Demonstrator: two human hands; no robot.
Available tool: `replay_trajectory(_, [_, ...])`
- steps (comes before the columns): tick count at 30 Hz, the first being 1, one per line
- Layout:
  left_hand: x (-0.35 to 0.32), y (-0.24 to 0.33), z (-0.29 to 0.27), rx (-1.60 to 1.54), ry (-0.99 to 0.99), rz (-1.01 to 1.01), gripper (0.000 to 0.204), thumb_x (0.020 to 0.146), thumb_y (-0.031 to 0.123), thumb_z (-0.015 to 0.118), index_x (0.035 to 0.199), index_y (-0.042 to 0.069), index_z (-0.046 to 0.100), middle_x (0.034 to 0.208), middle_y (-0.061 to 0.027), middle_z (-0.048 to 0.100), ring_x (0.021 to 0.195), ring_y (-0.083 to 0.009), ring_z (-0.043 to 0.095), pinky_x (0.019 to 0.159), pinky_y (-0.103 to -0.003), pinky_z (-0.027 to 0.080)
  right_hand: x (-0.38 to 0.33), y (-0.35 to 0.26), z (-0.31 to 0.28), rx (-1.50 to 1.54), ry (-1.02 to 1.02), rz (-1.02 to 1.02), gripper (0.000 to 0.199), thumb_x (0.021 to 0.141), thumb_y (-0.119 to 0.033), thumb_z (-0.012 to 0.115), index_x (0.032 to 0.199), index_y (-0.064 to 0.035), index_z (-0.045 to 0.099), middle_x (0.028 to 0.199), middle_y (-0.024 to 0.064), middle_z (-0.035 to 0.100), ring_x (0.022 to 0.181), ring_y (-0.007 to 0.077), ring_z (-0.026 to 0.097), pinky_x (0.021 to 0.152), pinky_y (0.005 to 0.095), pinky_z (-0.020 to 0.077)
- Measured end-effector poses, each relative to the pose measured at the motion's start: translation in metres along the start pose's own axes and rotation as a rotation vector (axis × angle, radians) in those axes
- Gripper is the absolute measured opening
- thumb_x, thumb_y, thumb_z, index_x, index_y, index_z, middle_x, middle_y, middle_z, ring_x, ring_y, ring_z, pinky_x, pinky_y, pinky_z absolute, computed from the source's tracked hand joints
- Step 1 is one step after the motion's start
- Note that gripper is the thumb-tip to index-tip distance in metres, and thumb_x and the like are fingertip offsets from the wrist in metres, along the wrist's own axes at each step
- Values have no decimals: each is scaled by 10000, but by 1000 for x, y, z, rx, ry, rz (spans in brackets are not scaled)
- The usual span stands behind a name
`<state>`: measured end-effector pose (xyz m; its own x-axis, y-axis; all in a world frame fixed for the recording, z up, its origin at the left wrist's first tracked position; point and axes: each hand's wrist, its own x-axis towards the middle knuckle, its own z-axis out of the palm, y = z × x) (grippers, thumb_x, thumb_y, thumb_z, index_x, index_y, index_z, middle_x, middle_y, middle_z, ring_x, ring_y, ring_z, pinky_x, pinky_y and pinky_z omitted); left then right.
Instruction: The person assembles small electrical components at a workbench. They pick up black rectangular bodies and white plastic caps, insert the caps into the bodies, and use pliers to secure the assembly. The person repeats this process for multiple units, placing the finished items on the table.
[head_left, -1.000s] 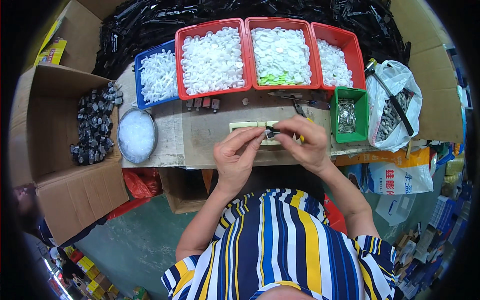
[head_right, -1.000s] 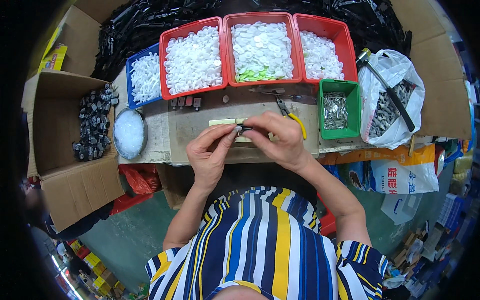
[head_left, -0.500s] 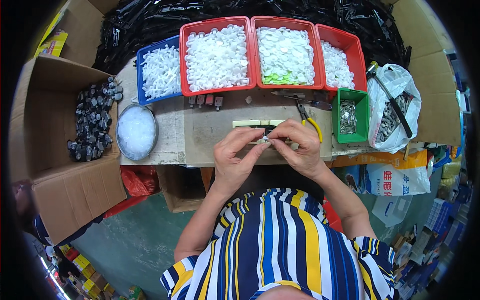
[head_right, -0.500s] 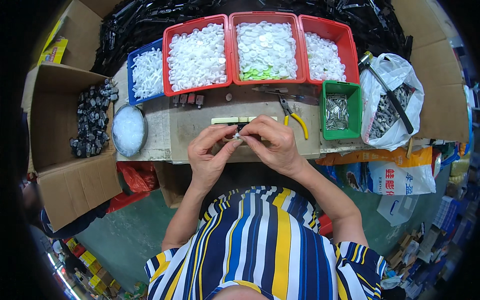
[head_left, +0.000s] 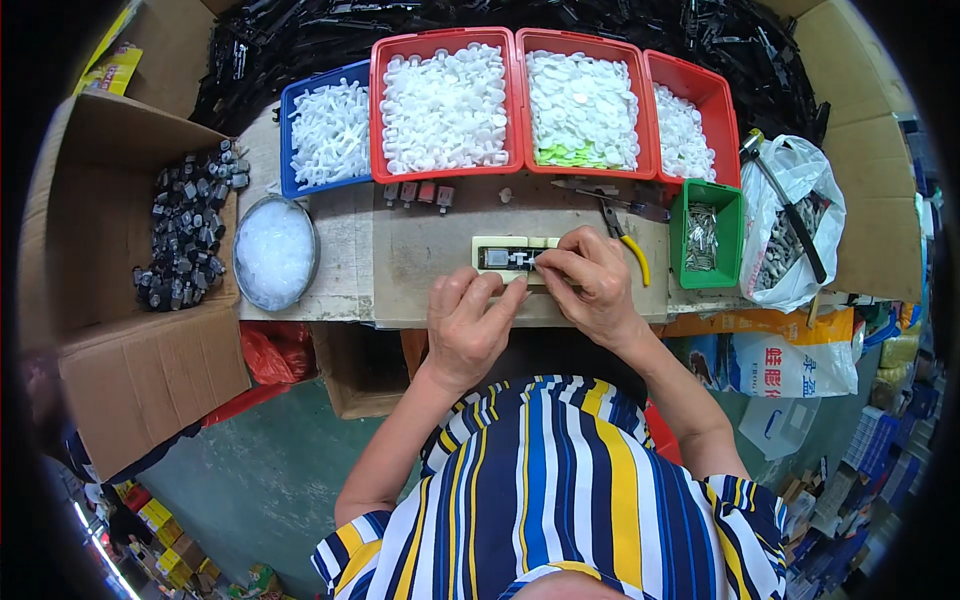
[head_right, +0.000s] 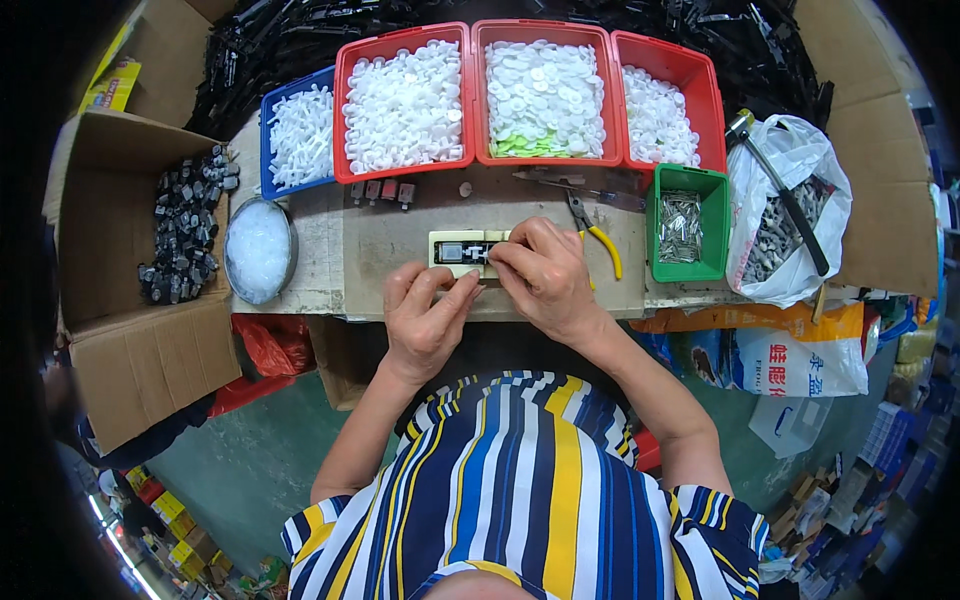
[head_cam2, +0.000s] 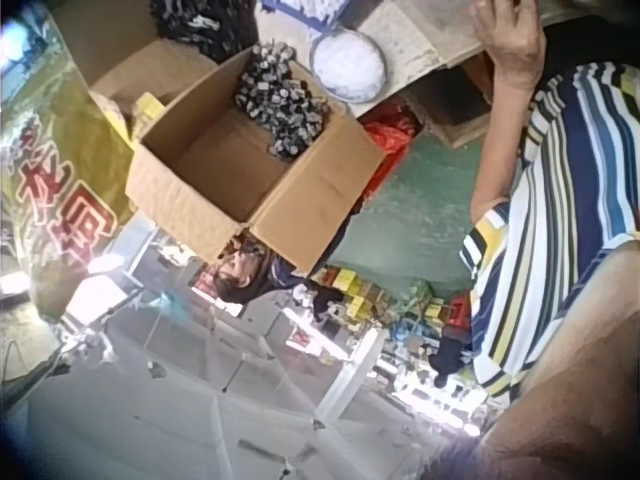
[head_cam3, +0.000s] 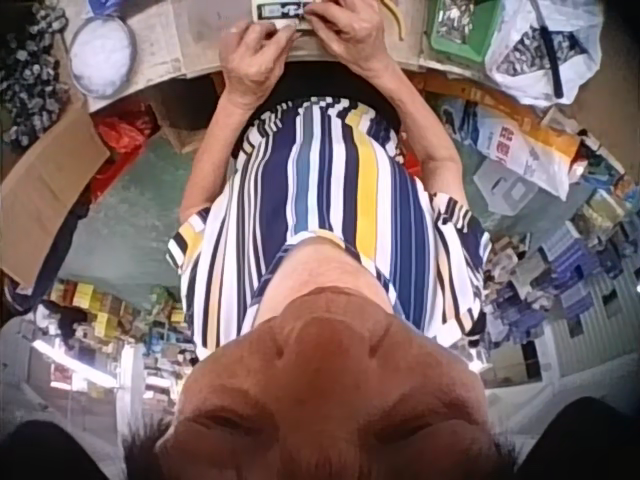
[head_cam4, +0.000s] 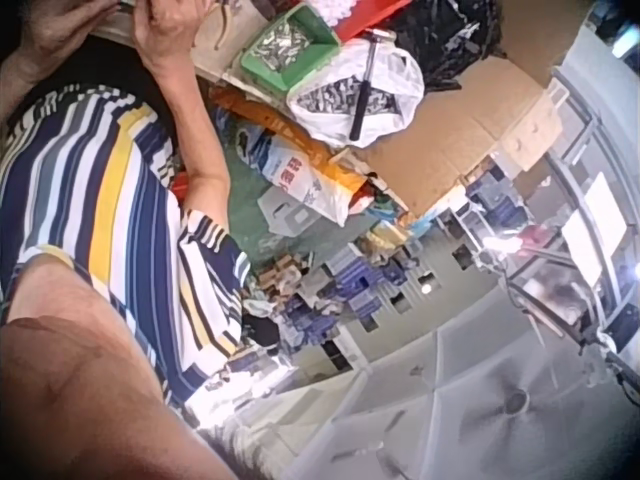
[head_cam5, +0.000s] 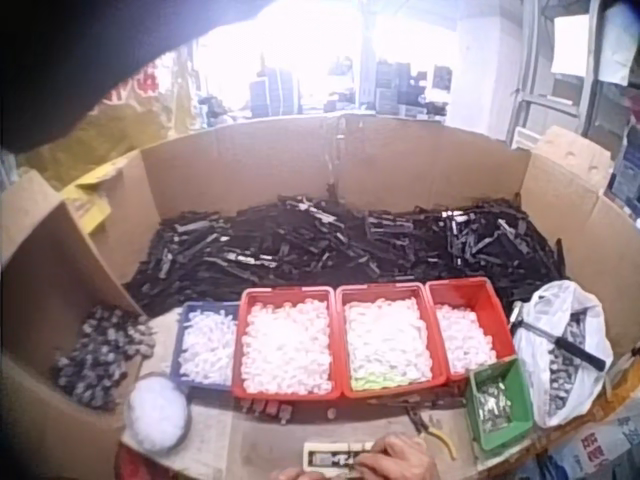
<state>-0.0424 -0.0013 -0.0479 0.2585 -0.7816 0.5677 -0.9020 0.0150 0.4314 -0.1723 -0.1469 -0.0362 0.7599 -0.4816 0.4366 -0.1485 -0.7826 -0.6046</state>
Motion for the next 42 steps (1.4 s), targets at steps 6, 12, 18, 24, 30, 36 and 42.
replay_trajectory(6, [2,-1,6,83,-56,79,316,739,99,744,1055,107,733,943,-37,597,932,-238,549,799,-376,417,0,4,-2,10,-83,-2,122,765,-72,752,873,-71,694,840,33,568,819,206,602,710,356,373])
replay_trajectory(12, [0,-5,8,219,-112,154,318,784,147,667,1096,110,715,965,-39,598,972,-228,556,860,-384,386,7,9,-6,5,-135,-57,172,755,-61,765,918,-68,711,849,49,594,776,225,604,663,361,387])
replay_trajectory(18, [6,-10,4,260,-141,239,280,785,165,743,1061,121,720,944,-32,607,932,-236,558,814,-390,380,5,8,-4,12,-133,-26,241,775,-66,756,1011,-59,707,867,62,592,794,235,604,663,367,393])
replay_trajectory(24, [7,-12,7,253,-143,292,259,790,174,735,1035,92,720,954,-35,620,972,-232,578,861,-399,375,4,7,-9,-53,-219,-70,241,791,-76,735,1029,-63,700,888,51,584,872,223,605,725,369,399])
replay_trajectory(30, [12,-14,4,334,-178,402,235,816,198,705,1022,88,733,951,-29,626,1009,-233,596,905,-411,368,10,7,-16,-54,-279,-134,235,804,-72,724,1037,-48,701,890,74,587,859,244,610,708,386,432])
replay_trajectory(36, [20,-18,0,311,-178,438,195,818,203,727,978,92,741,928,-14,624,1009,-238,601,905,-412,369,37,19,-24,108,-339,-80,201,843,-55,692,1039,-14,676,870,134,600,747,348,625,642,461,478])
replay_trajectory(42, [18,-13,5,240,-131,341,184,790,184,769,944,90,729,889,-8,618,975,-239,590,860,-395,384,67,31,7,-88,-338,-26,217,849,-40,574,1055,-26,643,894,183,674,844,405,678,700,494,547])
